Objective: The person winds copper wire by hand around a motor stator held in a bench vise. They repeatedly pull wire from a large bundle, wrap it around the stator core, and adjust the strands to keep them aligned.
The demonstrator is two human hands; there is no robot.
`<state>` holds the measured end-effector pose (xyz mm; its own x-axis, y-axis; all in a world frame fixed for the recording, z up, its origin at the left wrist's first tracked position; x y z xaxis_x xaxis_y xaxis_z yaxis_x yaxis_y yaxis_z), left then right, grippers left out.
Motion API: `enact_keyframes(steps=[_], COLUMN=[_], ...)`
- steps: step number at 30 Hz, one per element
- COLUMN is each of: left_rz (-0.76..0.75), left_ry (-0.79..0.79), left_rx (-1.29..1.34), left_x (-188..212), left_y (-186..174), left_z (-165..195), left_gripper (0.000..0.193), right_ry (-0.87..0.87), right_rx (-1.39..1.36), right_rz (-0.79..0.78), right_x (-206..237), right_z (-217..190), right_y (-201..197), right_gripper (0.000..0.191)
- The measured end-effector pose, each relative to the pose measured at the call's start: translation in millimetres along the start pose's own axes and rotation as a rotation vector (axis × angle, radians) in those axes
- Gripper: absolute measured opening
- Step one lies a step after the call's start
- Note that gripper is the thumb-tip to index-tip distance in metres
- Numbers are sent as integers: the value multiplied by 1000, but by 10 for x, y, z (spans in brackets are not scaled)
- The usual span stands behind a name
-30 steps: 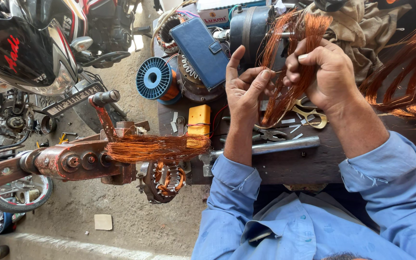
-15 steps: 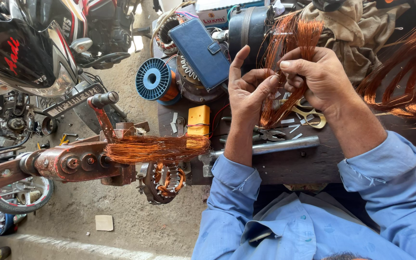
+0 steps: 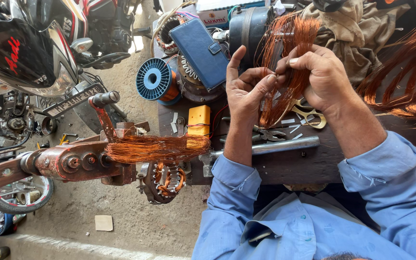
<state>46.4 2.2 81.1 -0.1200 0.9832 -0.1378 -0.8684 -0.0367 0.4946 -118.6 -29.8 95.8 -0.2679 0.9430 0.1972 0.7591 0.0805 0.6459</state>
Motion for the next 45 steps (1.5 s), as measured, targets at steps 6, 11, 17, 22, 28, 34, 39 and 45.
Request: enact_keyframes(steps=[6, 11, 17, 22, 28, 34, 39, 45], left_rz=[-23, -32, -3, 8, 4, -30, 9, 38], left_ry=[-23, -26, -5, -7, -29, -32, 5, 19], left_rx=[2, 16, 31, 28, 1, -16, -1, -18], left_x=[12, 29, 19, 15, 55, 88, 63, 47], left_y=[60, 68, 14, -13, 31, 84, 34, -15], left_z=[-18, 12, 18, 6, 68, 103, 127, 132], left_gripper=[95, 94, 88, 86, 87, 86, 86, 86], right_ry=[15, 24, -2, -7, 15, -13, -22, -28], right_rx=[22, 98, 15, -52, 21, 93, 64, 39], right_rz=[-43, -15, -39, -30, -35, 11, -18, -29], right_x=[25, 15, 10, 24, 71, 78, 75, 77], right_z=[-3, 64, 51, 6, 21, 36, 34, 2], right_y=[2, -30, -7, -7, 25, 19, 17, 45], right_gripper=[14, 8, 3, 9, 15, 7, 6, 6])
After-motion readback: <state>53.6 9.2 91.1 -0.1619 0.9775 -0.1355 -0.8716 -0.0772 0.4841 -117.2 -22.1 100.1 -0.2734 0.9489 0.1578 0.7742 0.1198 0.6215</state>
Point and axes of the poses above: each hand's wrist, its own x-axis away from the middle knuckle, its own y-axis out of the palm, z = x × y, the point moved 5 cm from there along -x, towards the middle knuckle, and after that the axes turned 2 degrees about z, right-handed, at the moved point
